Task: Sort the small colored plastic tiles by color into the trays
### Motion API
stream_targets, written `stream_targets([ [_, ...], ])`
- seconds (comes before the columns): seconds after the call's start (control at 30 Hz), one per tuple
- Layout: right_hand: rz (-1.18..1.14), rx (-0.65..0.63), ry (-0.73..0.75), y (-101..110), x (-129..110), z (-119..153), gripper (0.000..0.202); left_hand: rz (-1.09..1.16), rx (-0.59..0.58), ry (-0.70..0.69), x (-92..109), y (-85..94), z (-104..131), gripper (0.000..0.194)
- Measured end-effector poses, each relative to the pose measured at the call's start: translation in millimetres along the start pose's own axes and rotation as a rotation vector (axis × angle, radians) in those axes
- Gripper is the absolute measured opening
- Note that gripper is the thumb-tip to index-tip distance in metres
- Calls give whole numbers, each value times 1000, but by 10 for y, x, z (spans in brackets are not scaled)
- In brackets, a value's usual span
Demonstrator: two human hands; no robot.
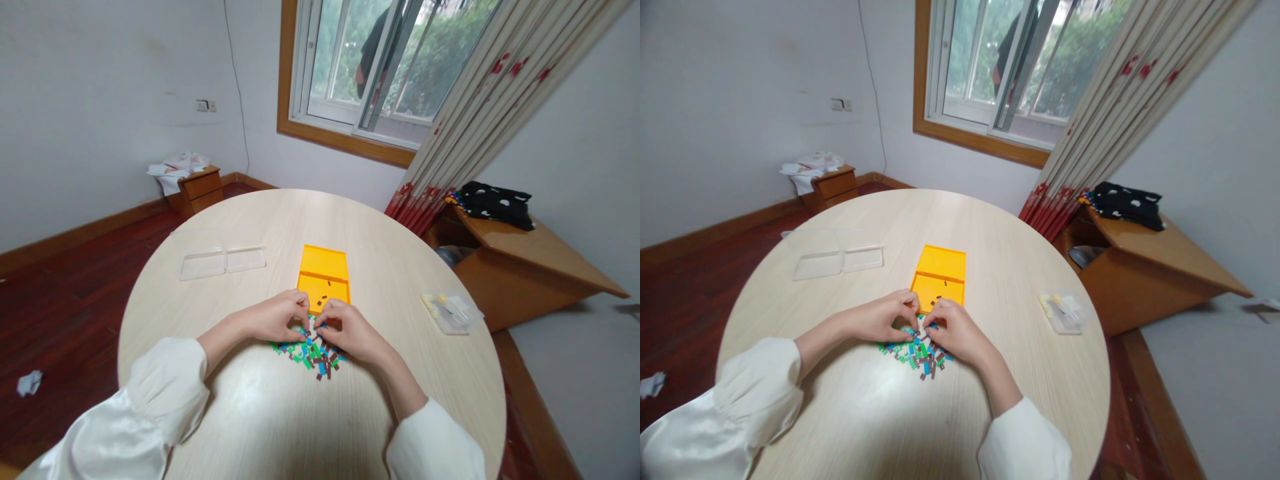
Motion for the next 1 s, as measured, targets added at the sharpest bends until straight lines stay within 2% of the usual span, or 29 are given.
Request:
stream_targets([
  [0.23, 199, -60, 61, 3, -29, 51, 18, -10, -37, -21, 15, -3, 8, 9],
  [0.57, 214, -40, 79, -37, -73, 65, 13, -39, -49, -36, 9, -17, 5, 8],
  [0.63, 143, 54, 80, -23, -60, 47, 11, -37, -53, -25, 17, -11, 1, 6],
  [0.8, -51, 502, 47, 67, 45, -22, 10, -43, -59, -16, 38, 2, -3, 5],
  [0.87, -94, 575, 23, 93, 85, -39, 11, -52, -66, -21, 41, 5, -3, 6],
  [1.0, -130, 620, -2, 109, 110, -43, 16, -67, -83, -30, 42, 15, -2, 10],
])
Point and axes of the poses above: each hand's wrist, its own z-axis away from the middle knuckle, its own y-axis out of the back of the hand, x = y × z, the point moved 1 cm from there along -z, towards the middle knuckle, and after that the axes turned 13 degrees about -y, right-handed, at the moved point
